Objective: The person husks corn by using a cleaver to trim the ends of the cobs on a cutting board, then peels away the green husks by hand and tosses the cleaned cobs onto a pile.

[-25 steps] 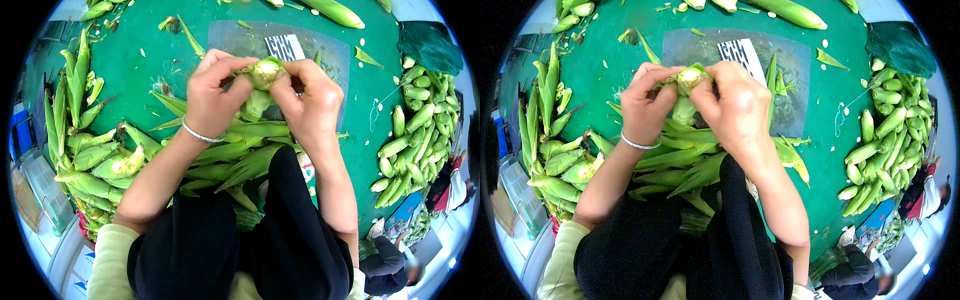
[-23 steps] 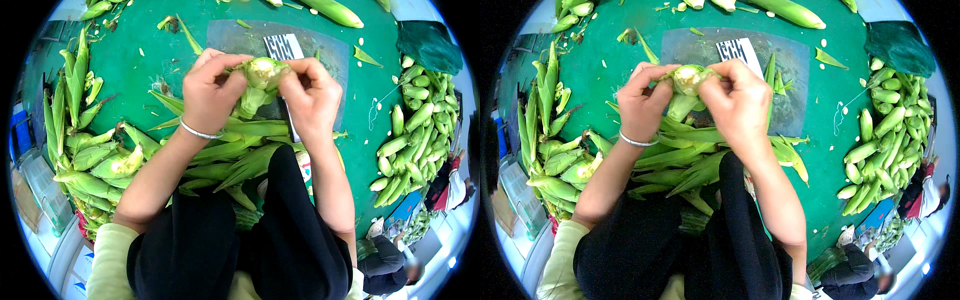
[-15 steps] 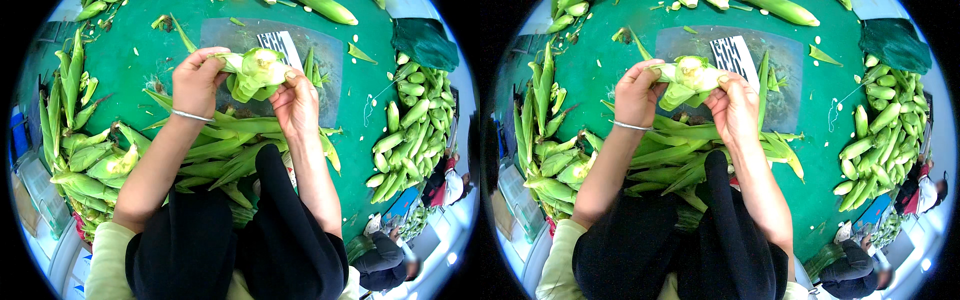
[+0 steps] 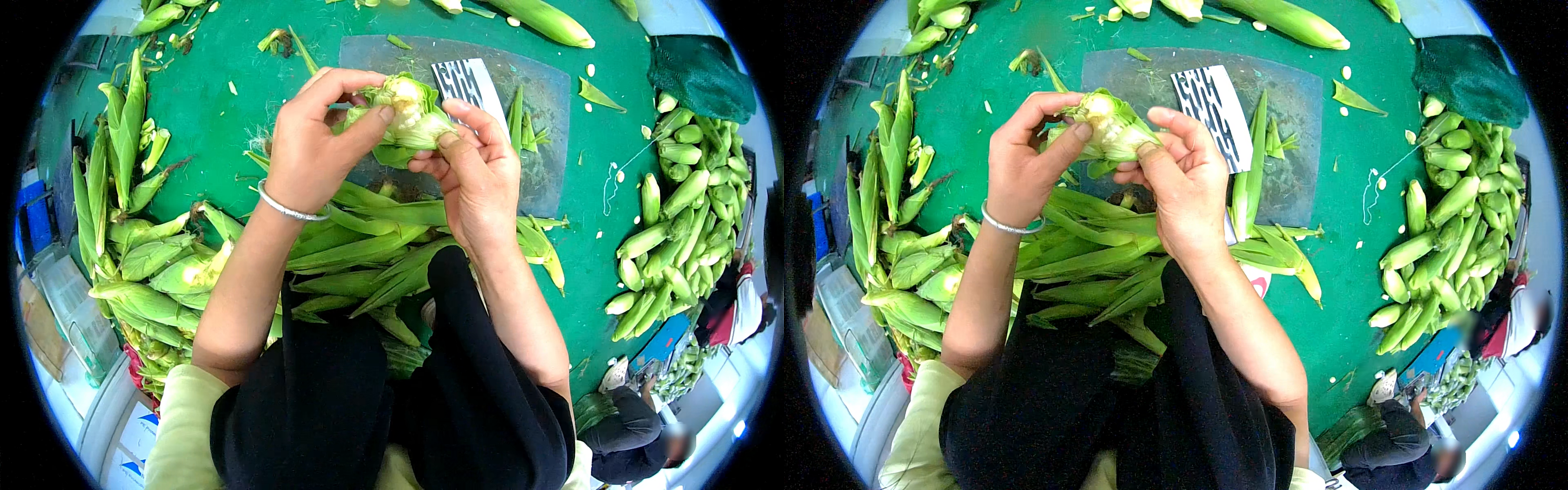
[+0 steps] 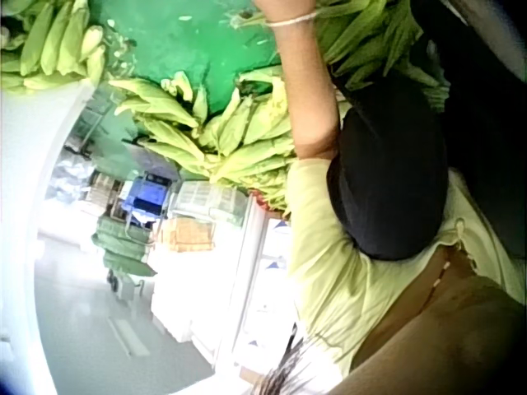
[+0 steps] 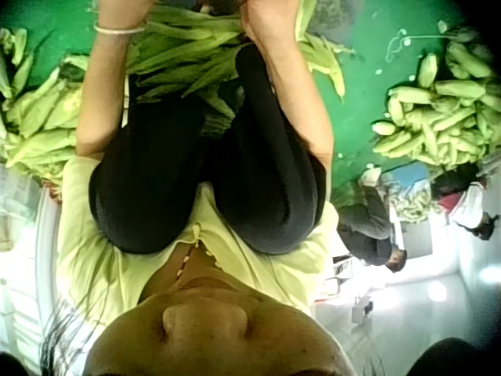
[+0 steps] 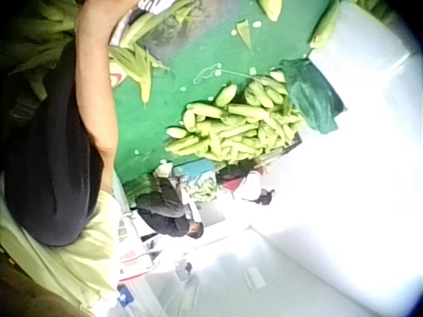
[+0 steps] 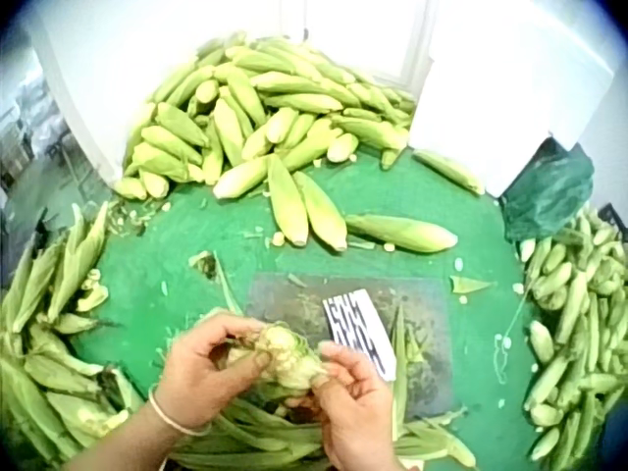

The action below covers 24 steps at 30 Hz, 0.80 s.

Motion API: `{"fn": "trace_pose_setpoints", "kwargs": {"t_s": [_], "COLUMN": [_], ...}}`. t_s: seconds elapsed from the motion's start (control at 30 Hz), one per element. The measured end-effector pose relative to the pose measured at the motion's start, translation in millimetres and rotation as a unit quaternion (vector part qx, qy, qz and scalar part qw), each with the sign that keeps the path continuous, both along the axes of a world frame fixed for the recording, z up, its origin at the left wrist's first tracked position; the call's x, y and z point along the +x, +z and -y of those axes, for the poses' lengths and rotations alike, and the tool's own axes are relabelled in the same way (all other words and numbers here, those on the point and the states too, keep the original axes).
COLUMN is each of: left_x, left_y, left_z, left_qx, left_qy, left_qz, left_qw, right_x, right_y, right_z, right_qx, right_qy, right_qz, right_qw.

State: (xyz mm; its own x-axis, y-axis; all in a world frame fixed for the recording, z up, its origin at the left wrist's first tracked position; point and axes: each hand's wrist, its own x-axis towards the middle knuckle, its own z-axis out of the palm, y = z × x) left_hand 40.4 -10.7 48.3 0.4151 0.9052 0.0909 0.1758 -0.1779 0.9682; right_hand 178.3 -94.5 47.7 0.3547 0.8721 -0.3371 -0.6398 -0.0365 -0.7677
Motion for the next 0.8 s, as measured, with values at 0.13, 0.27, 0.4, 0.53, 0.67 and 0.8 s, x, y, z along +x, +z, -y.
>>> {"fn": "trace_pose_setpoints", "kwargs": {"t_s": [0.13, 0.27, 0.4, 0.53, 0.67, 0.8], "left_x": [7.1, 15.3, 23.9, 40.4, 44.6, 40.6], "left_y": [10.6, 9.2, 0.8, -11.1, -13.5, -20.1], "left_z": [-2.1, -2.1, 8.0, 26.7, 41.5, 38.4], "left_qx": [0.040, 0.027, -0.117, -0.220, -0.253, -0.277], "left_qy": [0.007, 0.031, 0.043, 0.060, 0.013, -0.015], "left_qz": [-0.066, -0.059, 0.040, 0.172, 0.171, 0.199], "left_qw": [0.997, 0.997, 0.991, 0.958, 0.952, 0.940], "right_x": [4.4, 14.6, 30.7, 43.0, 56.5, 41.7], "right_y": [3.2, 4.7, 8.9, 8.7, -6.2, -9.4], "right_z": [-1.9, 1.8, 8.0, 18.5, 28.1, 20.7], "right_qx": [-0.001, -0.023, -0.031, -0.059, -0.059, -0.047], "right_qy": [0.041, 0.038, 0.066, 0.045, 0.033, -0.054], "right_qz": [0.082, 0.069, 0.108, 0.419, 0.380, 0.177], "right_qw": [0.996, 0.997, 0.991, 0.905, 0.923, 0.982]}}
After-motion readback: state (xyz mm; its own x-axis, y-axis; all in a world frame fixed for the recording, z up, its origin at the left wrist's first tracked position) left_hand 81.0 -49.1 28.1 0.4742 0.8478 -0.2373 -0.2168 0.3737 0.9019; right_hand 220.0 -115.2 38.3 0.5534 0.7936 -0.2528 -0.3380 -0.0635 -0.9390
